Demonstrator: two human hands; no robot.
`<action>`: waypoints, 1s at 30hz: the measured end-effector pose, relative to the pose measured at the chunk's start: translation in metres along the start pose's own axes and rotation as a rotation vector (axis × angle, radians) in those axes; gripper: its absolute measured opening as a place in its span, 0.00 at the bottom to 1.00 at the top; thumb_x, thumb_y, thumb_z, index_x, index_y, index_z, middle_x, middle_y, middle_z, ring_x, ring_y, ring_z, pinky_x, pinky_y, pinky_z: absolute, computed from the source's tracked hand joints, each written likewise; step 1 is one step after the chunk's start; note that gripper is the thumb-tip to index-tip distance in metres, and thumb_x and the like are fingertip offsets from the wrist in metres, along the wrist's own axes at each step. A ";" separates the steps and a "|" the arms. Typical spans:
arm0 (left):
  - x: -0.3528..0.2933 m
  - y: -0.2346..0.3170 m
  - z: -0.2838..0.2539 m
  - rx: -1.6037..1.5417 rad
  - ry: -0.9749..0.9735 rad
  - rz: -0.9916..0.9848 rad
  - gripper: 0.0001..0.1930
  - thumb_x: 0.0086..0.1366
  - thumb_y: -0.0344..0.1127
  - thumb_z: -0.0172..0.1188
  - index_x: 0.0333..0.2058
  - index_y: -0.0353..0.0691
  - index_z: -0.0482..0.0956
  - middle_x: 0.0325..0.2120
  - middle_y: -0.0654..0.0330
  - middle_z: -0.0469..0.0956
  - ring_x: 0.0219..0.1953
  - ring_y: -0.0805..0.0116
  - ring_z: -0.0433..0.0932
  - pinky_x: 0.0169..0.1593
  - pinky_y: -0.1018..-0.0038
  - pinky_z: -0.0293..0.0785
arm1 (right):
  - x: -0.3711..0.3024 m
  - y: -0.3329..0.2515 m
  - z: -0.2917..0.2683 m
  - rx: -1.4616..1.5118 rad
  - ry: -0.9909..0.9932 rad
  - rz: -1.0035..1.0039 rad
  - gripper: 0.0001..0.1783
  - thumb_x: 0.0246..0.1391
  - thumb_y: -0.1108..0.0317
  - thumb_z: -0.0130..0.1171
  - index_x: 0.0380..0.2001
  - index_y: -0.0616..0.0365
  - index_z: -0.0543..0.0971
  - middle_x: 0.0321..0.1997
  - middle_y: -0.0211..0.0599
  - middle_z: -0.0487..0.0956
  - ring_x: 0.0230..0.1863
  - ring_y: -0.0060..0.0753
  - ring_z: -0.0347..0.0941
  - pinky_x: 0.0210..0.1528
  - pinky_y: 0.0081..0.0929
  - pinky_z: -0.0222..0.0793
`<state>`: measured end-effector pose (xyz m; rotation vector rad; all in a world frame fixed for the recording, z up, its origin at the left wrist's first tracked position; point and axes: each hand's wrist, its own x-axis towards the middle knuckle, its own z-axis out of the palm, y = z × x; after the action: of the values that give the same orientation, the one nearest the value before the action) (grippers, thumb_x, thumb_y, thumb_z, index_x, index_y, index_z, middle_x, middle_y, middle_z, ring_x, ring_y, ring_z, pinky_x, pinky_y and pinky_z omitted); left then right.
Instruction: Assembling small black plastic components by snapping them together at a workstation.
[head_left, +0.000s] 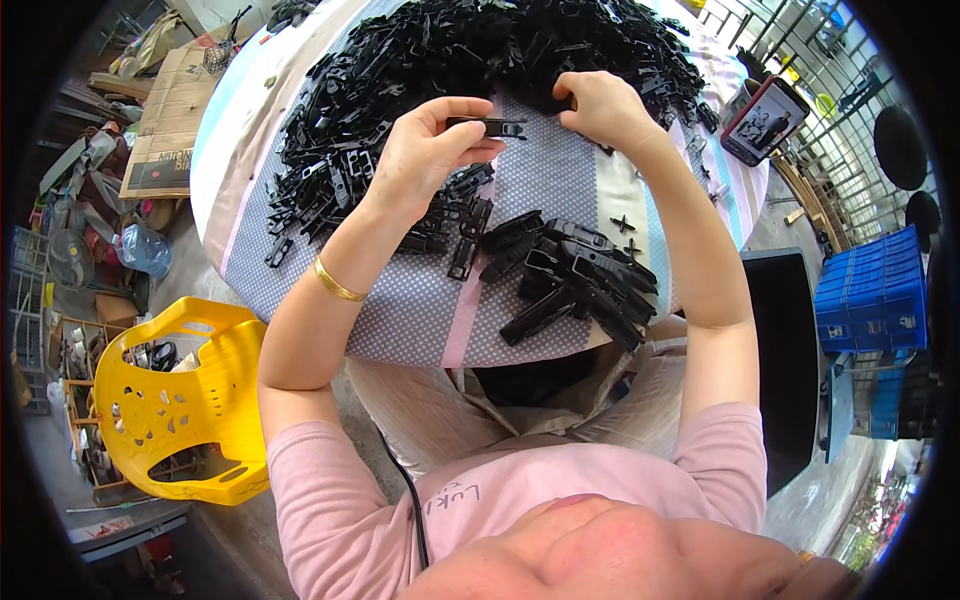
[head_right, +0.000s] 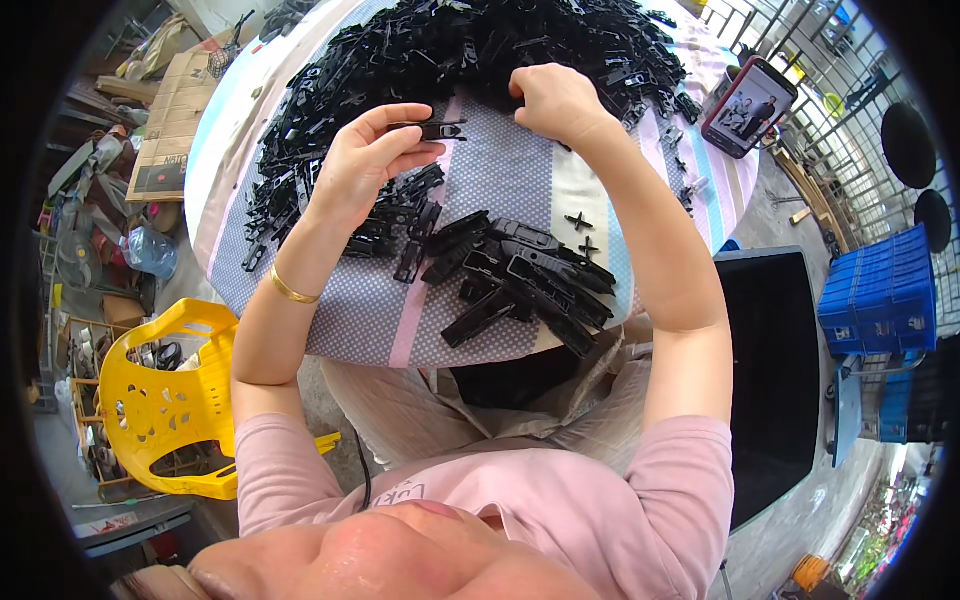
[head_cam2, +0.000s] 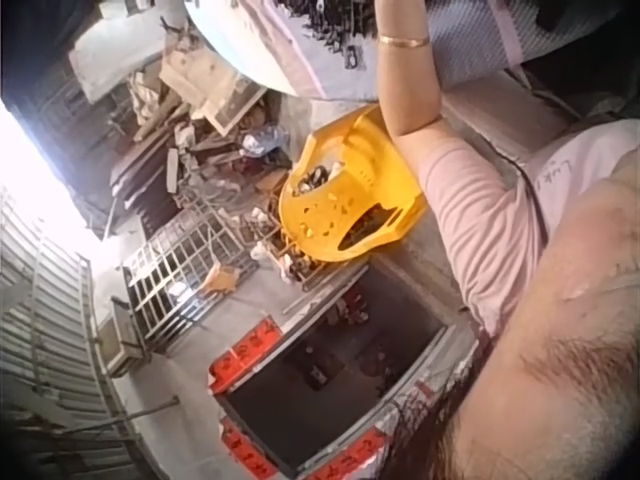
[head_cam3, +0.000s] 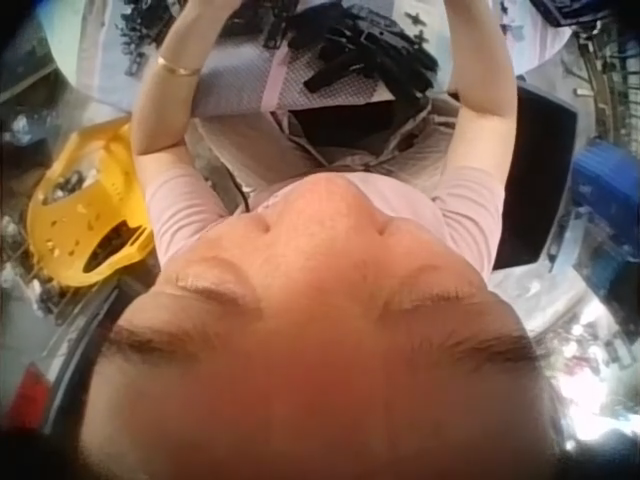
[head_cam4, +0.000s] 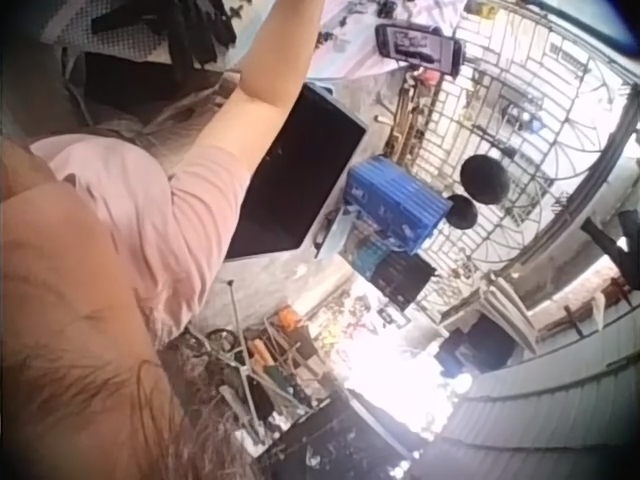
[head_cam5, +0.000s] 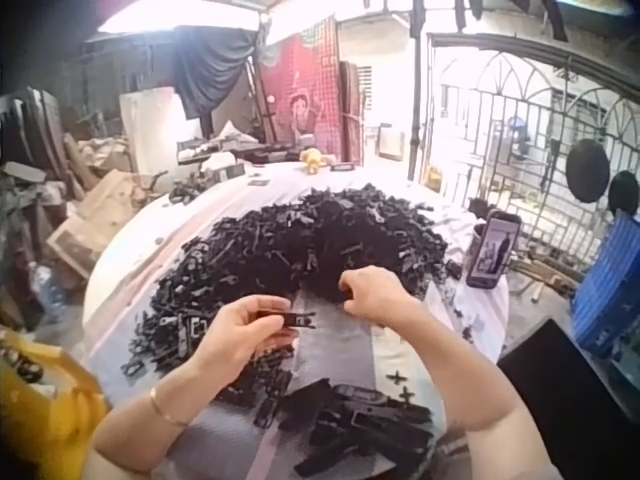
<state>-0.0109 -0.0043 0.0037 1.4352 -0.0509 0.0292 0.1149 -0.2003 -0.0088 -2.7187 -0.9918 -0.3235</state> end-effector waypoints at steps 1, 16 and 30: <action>0.000 0.000 0.000 -0.002 0.001 0.002 0.13 0.58 0.26 0.52 0.42 0.26 0.70 0.35 0.52 0.74 0.34 0.65 0.78 0.42 0.76 0.76 | 0.000 0.000 0.000 0.021 -0.004 -0.039 0.16 0.39 0.66 0.58 0.35 0.59 0.76 0.26 0.39 0.78 0.29 0.34 0.75 0.33 0.29 0.70; 0.004 -0.014 -0.001 -0.269 0.089 -0.058 0.15 0.66 0.31 0.40 0.44 0.24 0.66 0.37 0.46 0.72 0.41 0.59 0.76 0.47 0.71 0.74 | -0.017 -0.065 -0.009 0.819 0.162 -0.074 0.14 0.45 0.75 0.59 0.38 0.66 0.76 0.30 0.39 0.79 0.32 0.24 0.76 0.35 0.17 0.72; 0.007 -0.010 -0.011 -0.321 -0.005 0.050 0.16 0.60 0.29 0.52 0.46 0.30 0.68 0.35 0.53 0.75 0.35 0.66 0.77 0.42 0.72 0.76 | -0.020 -0.076 -0.005 0.415 0.560 -0.282 0.12 0.43 0.63 0.62 0.34 0.51 0.80 0.30 0.26 0.72 0.26 0.21 0.71 0.27 0.18 0.68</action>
<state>-0.0027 0.0056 -0.0071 1.1132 -0.0917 0.0561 0.0497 -0.1569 0.0004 -1.9551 -1.1114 -0.7779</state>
